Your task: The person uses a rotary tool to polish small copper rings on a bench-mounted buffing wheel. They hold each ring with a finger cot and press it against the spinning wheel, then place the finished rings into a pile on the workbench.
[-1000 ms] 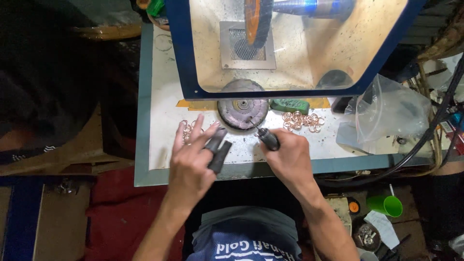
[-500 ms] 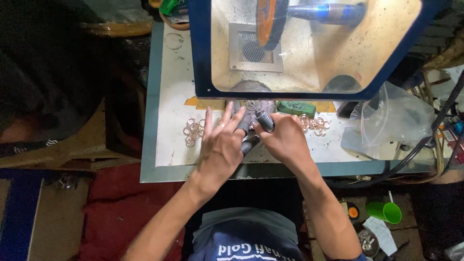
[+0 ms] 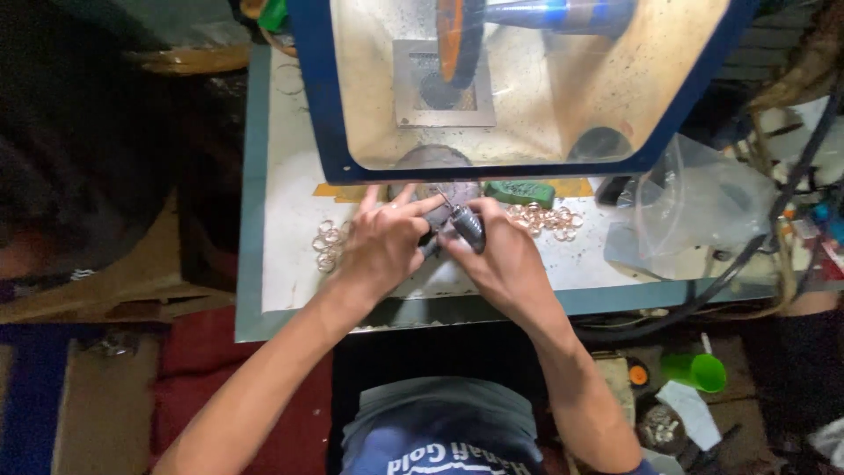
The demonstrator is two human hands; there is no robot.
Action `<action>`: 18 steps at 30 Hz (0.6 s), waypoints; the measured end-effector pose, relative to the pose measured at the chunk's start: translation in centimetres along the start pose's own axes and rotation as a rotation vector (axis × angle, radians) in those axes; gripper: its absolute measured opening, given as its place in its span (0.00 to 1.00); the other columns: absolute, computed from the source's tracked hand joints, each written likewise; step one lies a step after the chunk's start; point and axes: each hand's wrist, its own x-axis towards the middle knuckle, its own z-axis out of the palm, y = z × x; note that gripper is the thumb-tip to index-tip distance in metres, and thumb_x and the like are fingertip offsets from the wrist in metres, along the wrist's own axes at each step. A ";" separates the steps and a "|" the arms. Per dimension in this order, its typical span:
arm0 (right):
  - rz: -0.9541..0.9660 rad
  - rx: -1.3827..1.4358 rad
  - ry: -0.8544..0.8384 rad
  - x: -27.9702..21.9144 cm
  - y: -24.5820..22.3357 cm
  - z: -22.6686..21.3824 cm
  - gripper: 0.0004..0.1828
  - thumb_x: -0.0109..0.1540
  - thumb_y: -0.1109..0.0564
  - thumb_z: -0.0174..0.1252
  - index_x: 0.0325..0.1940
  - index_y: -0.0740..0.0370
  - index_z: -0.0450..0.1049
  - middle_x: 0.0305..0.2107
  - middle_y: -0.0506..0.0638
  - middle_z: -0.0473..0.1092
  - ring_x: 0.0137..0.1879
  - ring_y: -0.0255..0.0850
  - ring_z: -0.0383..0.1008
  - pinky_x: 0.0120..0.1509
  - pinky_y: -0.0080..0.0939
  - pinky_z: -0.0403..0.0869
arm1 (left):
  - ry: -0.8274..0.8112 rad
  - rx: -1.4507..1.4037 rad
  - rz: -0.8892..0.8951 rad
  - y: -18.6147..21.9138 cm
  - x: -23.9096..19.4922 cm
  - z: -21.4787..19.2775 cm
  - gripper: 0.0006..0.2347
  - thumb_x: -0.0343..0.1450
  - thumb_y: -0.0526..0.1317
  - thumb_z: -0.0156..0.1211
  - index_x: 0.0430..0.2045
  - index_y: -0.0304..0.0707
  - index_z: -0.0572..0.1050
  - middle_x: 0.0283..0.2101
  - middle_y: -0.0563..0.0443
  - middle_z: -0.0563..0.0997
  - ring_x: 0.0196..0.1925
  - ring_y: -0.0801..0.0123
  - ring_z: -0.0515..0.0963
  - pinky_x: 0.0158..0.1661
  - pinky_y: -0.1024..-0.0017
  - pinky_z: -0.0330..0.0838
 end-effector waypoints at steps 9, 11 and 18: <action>0.000 -0.257 0.448 -2.1 10.8 -0.9 0.28 0.73 0.42 0.44 0.59 0.71 0.72 0.44 0.74 0.73 0.52 0.72 0.75 0.58 0.68 0.71 | 0.071 -0.029 -0.045 0.0 -0.3 1.3 0.12 0.57 0.28 0.70 0.29 0.48 0.86 0.54 0.61 0.83 0.61 0.50 0.78 0.64 0.37 0.60; 0.017 -0.284 0.488 -2.1 10.3 -1.6 0.28 0.73 0.43 0.46 0.59 0.72 0.73 0.43 0.75 0.73 0.50 0.73 0.75 0.57 0.68 0.71 | 0.066 -0.031 -0.024 0.0 -0.2 0.9 0.12 0.56 0.28 0.70 0.28 0.47 0.86 0.53 0.62 0.83 0.61 0.49 0.78 0.64 0.37 0.60; 0.065 -0.400 0.501 -1.4 10.1 -1.7 0.25 0.73 0.47 0.51 0.62 0.70 0.77 0.40 0.74 0.75 0.47 0.73 0.76 0.52 0.68 0.73 | 0.098 -0.052 0.006 -0.6 -0.5 1.4 0.13 0.55 0.25 0.69 0.27 0.45 0.86 0.54 0.63 0.83 0.61 0.50 0.78 0.65 0.39 0.61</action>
